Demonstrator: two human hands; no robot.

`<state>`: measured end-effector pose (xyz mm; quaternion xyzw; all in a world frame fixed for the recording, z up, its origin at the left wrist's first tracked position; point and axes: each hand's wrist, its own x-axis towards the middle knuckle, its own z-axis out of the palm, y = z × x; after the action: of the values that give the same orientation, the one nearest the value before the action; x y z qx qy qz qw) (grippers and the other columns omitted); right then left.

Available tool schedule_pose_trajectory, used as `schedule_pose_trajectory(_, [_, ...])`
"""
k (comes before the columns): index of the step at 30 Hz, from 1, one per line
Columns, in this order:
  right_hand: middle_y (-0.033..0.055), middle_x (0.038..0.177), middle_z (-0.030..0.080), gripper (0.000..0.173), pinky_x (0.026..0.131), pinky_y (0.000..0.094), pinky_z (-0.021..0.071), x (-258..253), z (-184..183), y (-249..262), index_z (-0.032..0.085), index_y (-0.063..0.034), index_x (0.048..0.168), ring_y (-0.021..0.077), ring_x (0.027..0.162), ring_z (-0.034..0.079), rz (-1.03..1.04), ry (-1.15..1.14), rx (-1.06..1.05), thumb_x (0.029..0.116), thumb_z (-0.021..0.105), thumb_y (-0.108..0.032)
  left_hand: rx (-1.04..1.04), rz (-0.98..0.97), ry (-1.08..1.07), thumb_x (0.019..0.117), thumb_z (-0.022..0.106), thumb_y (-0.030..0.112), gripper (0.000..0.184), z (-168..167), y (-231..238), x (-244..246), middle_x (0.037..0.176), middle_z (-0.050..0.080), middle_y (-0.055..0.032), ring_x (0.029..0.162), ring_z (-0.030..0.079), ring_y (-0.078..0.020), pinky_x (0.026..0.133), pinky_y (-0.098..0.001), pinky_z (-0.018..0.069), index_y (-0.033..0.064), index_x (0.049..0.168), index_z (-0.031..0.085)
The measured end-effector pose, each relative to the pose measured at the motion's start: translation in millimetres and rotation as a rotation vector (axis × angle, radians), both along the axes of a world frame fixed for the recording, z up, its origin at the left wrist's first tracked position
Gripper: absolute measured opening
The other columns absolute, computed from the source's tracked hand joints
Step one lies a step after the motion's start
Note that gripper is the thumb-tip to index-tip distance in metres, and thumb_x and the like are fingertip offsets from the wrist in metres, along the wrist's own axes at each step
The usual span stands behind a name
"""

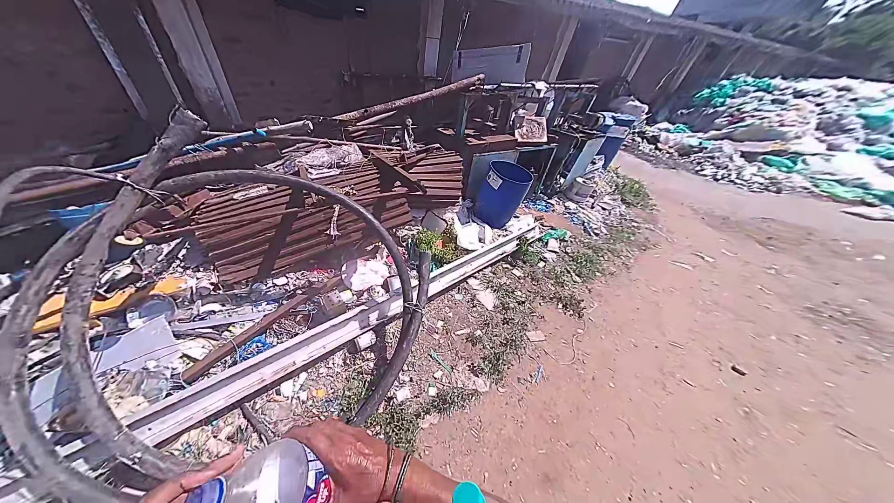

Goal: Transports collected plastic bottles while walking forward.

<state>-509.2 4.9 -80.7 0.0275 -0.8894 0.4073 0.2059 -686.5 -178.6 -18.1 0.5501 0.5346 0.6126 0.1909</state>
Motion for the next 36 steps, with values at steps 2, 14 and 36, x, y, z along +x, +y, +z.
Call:
schedule_pose_trajectory(2, [0.0272,0.133,0.06,0.1,0.106,0.0519,0.049,-6,-1,2,0.044,0.0038,0.148,0.0404,0.124,0.06,0.038,-0.004,-0.003,0.0667,0.093,-0.03,-0.038,0.005,0.027,0.104,0.06,0.027,0.035,-1,-6,0,0.135,0.068,0.0012,0.127,0.062,-0.0152,0.112,-0.0384,0.0494,0.0152,0.137,0.06])
schedule_pose_trajectory(14, [0.0193,0.127,0.067,0.089,0.101,0.0472,0.054,-102,-41,-39,0.054,0.0024,0.14,0.0311,0.117,0.066,0.4,-0.023,0.125,0.0682,0.086,-0.039,-0.526,0.537,0.067,0.1067,0.053,0.024,0.035,7,-131,30,0.139,0.063,-0.0059,0.13,0.058,-0.0103,0.113,-0.0324,0.0458,0.0067,0.137,0.06])
schedule_pose_trajectory(36, [0.0205,0.144,0.055,0.112,0.106,0.0549,0.0479,-255,-21,-290,0.033,-0.0124,0.159,0.0402,0.13,0.056,0.409,-0.765,0.526,0.0675,0.089,-0.044,0.121,1.173,-1.322,0.1128,0.035,0.03,0.04,-118,-418,-94,0.111,0.072,-0.014,0.09,0.074,-0.0219,0.08,-0.0336,0.0605,0.0051,0.141,0.047])
